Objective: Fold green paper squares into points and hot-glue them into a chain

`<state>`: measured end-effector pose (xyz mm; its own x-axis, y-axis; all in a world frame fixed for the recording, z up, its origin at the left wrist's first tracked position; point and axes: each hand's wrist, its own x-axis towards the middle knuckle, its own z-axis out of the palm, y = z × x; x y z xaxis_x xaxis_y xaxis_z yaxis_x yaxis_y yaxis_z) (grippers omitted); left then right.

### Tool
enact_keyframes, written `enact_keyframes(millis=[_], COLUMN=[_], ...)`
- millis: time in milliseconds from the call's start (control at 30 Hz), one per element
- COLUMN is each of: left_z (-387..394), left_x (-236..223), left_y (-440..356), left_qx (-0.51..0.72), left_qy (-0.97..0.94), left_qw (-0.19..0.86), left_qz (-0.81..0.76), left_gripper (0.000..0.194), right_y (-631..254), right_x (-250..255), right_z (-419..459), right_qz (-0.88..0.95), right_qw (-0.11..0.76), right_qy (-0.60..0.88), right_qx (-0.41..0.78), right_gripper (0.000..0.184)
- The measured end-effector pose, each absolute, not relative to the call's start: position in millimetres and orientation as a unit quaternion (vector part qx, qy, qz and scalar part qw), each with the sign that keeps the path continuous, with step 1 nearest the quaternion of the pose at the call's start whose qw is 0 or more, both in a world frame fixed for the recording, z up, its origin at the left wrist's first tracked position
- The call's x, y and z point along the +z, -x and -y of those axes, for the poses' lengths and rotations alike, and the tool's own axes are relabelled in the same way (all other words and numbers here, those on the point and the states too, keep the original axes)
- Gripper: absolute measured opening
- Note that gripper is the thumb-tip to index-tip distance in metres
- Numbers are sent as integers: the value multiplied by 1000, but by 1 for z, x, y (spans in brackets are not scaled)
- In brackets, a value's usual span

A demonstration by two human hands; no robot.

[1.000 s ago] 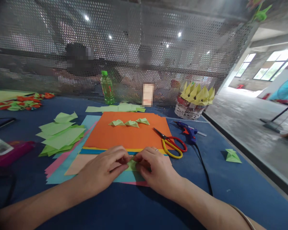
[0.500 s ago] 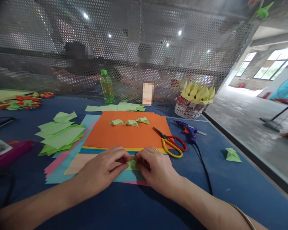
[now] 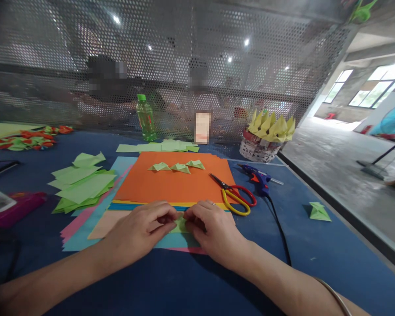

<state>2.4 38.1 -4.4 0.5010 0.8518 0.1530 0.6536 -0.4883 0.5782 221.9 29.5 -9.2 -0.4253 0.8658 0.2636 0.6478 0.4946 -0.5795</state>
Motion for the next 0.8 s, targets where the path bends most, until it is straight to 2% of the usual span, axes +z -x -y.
enact_keyframes(millis=[533, 800], left_z=[-38, -38], left_x=[-2, -8], left_y=[1, 3], left_qx=[216, 238], left_qy=[-856, -887], left_qw=[213, 188], left_qz=[-418, -347], left_gripper=[15, 22], right_y=[-225, -231], right_x=[-9, -9], right_z=[-30, -28], right_qz=[845, 886], right_qw=[292, 272], right_qy=[408, 352], right_qx=[185, 130], right_gripper=[21, 32])
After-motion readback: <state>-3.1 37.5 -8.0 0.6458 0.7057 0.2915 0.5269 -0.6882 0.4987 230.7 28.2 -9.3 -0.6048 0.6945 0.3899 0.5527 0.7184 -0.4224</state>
